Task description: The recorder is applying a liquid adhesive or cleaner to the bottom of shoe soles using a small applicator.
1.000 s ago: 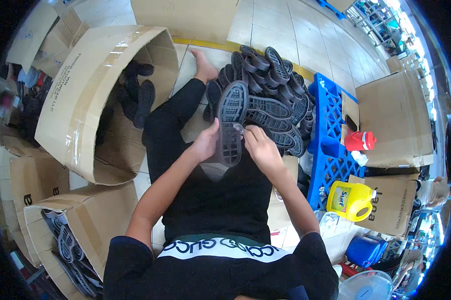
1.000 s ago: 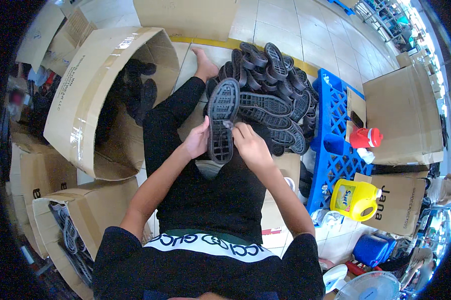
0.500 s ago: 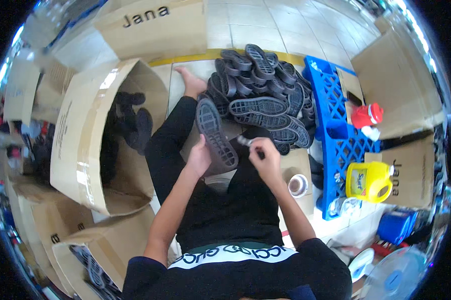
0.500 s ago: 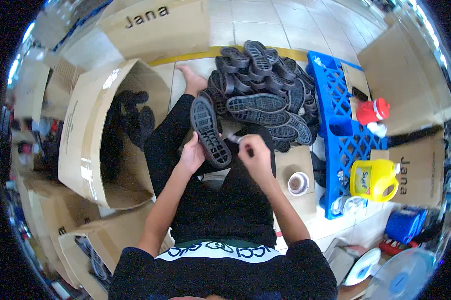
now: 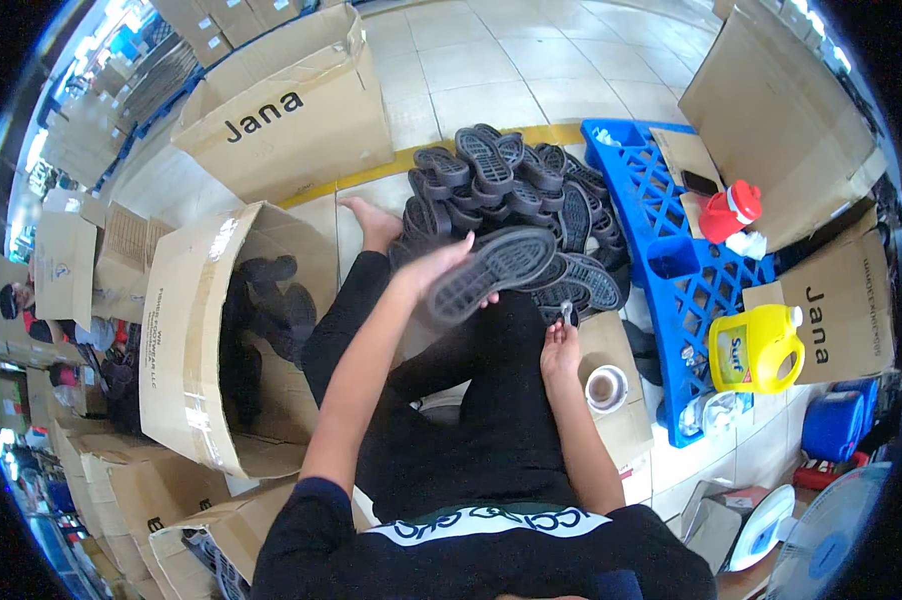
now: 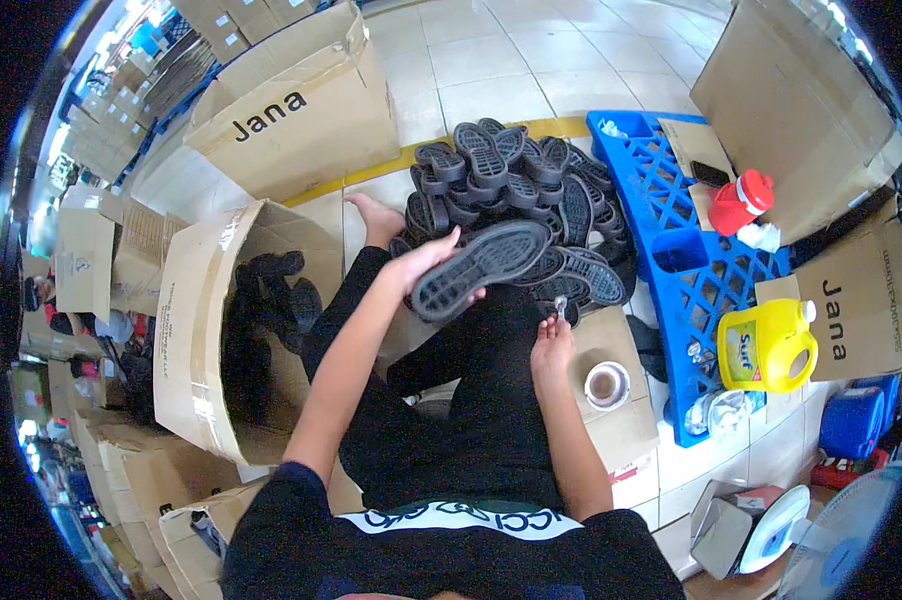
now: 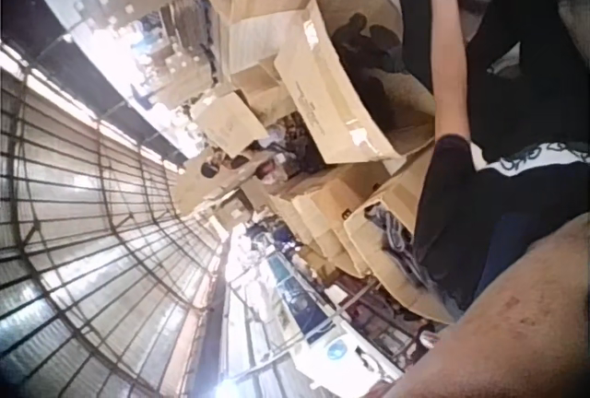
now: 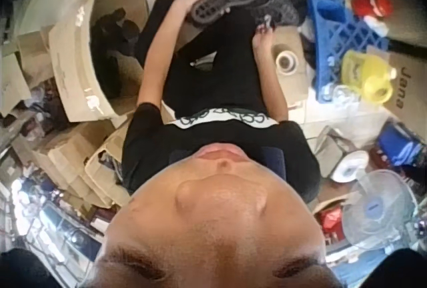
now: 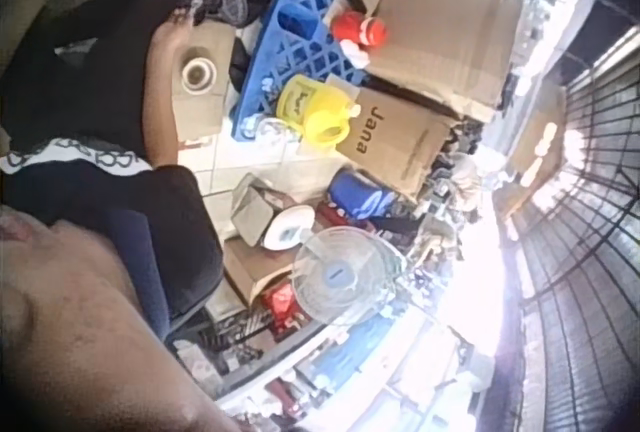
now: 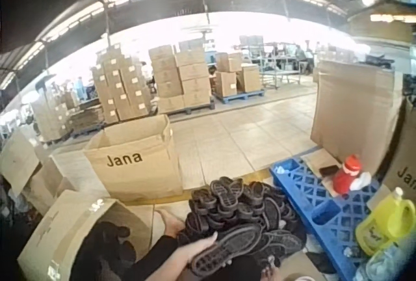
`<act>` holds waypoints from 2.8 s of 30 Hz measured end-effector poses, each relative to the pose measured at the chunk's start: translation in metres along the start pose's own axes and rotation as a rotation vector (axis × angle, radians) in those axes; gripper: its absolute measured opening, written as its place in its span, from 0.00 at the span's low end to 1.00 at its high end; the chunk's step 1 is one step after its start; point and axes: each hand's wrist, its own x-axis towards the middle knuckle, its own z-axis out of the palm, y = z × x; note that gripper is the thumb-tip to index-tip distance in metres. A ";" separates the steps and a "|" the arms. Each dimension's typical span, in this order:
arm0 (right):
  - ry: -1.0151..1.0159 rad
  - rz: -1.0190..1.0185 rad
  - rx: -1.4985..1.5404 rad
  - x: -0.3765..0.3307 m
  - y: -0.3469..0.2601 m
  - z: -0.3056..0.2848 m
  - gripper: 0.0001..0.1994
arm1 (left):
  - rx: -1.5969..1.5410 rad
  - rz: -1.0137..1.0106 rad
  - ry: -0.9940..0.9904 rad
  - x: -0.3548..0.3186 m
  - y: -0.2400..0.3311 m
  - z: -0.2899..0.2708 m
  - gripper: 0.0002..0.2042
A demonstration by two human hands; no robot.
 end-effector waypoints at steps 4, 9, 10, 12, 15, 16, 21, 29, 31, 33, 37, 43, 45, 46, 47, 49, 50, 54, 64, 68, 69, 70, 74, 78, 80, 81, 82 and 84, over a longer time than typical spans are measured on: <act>-0.029 0.013 -0.077 -0.009 0.005 0.011 0.04 | 0.266 0.081 0.778 0.024 0.028 -0.080 0.42; -0.137 0.041 -0.143 -0.015 0.016 0.023 0.05 | 0.042 0.359 1.121 -0.076 -0.025 -0.156 0.28; -0.199 0.036 -0.160 -0.011 0.014 0.019 0.05 | 0.015 0.360 1.153 -0.095 -0.040 -0.156 0.28; -0.162 -0.001 -0.183 -0.001 0.000 0.011 0.06 | 0.134 0.442 1.166 -0.136 -0.072 -0.153 0.24; -0.187 0.002 -0.292 0.008 -0.009 0.010 0.08 | -0.097 0.573 1.424 -0.217 -0.146 -0.175 0.21; -0.184 0.005 -0.322 0.008 -0.010 0.012 0.08 | -0.238 0.669 1.559 -0.243 -0.175 -0.184 0.21; -0.235 0.046 -0.407 0.003 0.002 0.018 0.09 | -0.520 0.371 1.721 -0.330 -0.312 -0.219 0.18; -0.223 -0.036 -0.502 -0.005 -0.003 0.028 0.07 | -0.569 0.505 1.603 -0.288 -0.319 -0.224 0.30; -0.205 -0.067 -0.537 -0.009 0.000 0.031 0.09 | -0.851 0.422 1.522 -0.281 -0.291 -0.210 0.34; -0.231 -0.063 -0.551 -0.005 0.008 0.031 0.11 | -0.504 0.206 1.622 -0.289 -0.286 -0.198 0.37; -0.271 -0.035 -0.555 -0.013 0.019 0.038 0.10 | -0.361 0.484 1.941 -0.318 -0.279 -0.165 0.36; -0.237 -0.081 -0.473 -0.015 0.005 0.033 0.07 | 0.600 0.432 2.283 -0.301 -0.236 0.023 0.22; -0.254 -0.040 -0.482 -0.012 0.004 0.036 0.08 | 0.660 0.433 2.303 -0.291 -0.242 0.082 0.19; -0.244 -0.046 -0.472 -0.012 0.005 0.037 0.08 | 0.674 0.436 2.291 -0.287 -0.252 0.104 0.19; -0.244 -0.035 -0.447 -0.012 0.006 0.036 0.08 | 0.856 0.345 2.216 -0.283 -0.262 0.124 0.18; -0.253 0.003 -0.405 -0.008 0.007 0.033 0.07 | 1.038 0.257 2.119 -0.279 -0.265 0.137 0.17; -0.241 -0.006 -0.395 -0.008 0.008 0.033 0.07 | 0.664 0.359 2.014 -0.273 -0.263 0.137 0.17; -0.266 0.046 -0.323 -0.001 0.003 0.024 0.06 | 1.104 0.307 2.015 -0.247 -0.210 0.126 0.17; -0.006 -0.264 -0.840 -0.053 -0.094 -0.044 0.09 | 0.647 -0.030 1.049 -0.284 -0.161 0.040 0.21; -0.004 -0.443 -1.148 -0.044 -0.145 -0.107 0.09 | 0.276 0.252 1.049 -0.245 -0.142 0.055 0.19; 0.030 -0.436 -1.264 -0.046 -0.156 -0.121 0.10 | 0.050 0.451 1.040 -0.226 -0.137 0.072 0.18; 0.048 -0.426 -1.378 -0.046 -0.160 -0.126 0.10 | -0.094 0.542 0.952 -0.207 -0.136 0.073 0.18; -0.004 -0.522 -1.559 -0.019 -0.154 -0.149 0.10 | -0.312 0.626 0.681 -0.142 -0.138 0.095 0.20; -0.057 -0.503 -1.609 0.005 -0.154 -0.168 0.09 | -0.487 0.564 0.628 -0.113 -0.148 0.105 0.20; -0.095 -0.505 -1.611 0.009 -0.151 -0.168 0.09 | -0.491 0.533 0.753 -0.118 -0.146 0.108 0.19; -0.104 -0.503 -1.616 0.011 -0.153 -0.169 0.09 | -0.487 0.487 0.866 -0.120 -0.146 0.109 0.19; -0.093 -0.517 -1.640 0.011 -0.152 -0.168 0.09 | -0.490 0.492 0.874 -0.124 -0.152 0.100 0.19; -0.085 -0.533 -1.664 0.012 -0.152 -0.166 0.09 | -0.514 0.451 0.823 -0.130 -0.166 0.077 0.16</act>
